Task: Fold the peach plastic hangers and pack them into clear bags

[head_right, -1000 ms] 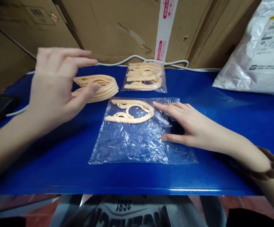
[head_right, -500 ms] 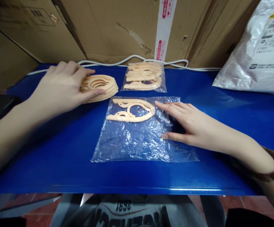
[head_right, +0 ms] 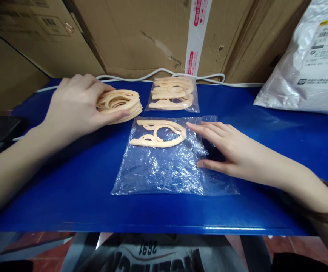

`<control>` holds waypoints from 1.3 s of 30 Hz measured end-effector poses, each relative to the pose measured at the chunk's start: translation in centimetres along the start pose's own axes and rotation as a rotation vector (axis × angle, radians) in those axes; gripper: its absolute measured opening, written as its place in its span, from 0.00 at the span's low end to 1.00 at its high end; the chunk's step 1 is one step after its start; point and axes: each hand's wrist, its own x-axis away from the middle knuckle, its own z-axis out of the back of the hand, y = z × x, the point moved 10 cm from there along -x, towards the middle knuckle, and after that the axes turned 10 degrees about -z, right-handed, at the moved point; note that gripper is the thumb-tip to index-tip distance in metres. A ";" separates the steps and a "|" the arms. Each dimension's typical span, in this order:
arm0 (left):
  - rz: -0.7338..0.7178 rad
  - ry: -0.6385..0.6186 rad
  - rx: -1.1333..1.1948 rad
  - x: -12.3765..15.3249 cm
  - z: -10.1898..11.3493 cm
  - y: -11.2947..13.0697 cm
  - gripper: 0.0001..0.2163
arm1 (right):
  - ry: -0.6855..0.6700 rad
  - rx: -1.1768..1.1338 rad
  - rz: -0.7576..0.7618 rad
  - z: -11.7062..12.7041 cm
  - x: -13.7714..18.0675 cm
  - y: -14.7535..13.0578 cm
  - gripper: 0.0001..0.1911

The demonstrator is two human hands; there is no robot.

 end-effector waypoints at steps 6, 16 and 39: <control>-0.168 0.112 0.136 0.8 2.7 4.4 0.43 | 0.221 -0.096 -0.058 4.4 0.7 -1.2 0.23; -0.635 0.330 0.109 4.9 5.9 14.3 0.38 | 0.047 -0.601 -0.050 2.2 0.6 -4.8 0.15; -0.651 0.318 0.169 4.5 4.5 13.5 0.41 | 0.109 -0.887 -0.346 1.1 0.0 -1.0 0.12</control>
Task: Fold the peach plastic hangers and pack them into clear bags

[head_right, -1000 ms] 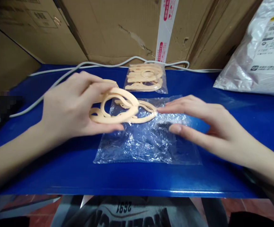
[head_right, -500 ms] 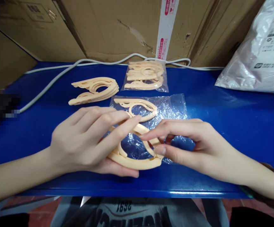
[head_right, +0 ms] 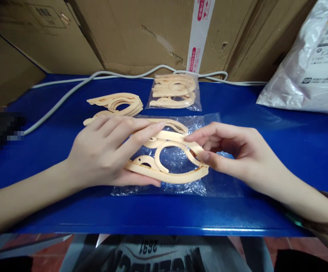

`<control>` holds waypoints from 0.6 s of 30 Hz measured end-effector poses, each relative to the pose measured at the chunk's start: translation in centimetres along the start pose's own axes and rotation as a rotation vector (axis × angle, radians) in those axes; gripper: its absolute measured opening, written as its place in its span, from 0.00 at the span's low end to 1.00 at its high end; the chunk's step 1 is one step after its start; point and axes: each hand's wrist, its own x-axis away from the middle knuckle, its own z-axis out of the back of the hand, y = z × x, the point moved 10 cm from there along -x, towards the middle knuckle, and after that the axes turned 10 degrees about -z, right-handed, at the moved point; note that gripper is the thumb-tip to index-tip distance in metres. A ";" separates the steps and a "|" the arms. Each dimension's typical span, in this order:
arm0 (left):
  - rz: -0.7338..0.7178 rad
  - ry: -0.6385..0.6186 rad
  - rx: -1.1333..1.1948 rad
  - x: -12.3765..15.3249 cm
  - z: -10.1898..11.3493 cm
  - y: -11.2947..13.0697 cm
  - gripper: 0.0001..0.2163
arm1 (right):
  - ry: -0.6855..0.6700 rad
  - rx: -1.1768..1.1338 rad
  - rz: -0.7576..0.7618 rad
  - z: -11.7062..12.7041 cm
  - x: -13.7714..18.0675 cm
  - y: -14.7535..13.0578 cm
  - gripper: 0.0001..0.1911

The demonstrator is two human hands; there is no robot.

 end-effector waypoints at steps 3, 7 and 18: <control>0.011 0.003 0.007 0.0 -0.2 -0.3 0.40 | 0.008 -0.020 0.004 0.2 -0.1 -0.1 0.14; 0.028 0.014 0.016 0.1 -0.3 -0.5 0.39 | 0.036 0.011 0.029 0.5 0.2 -0.3 0.14; 0.048 0.055 0.068 -0.2 -0.5 0.4 0.37 | 0.068 0.694 0.608 -4.1 2.7 -3.0 0.42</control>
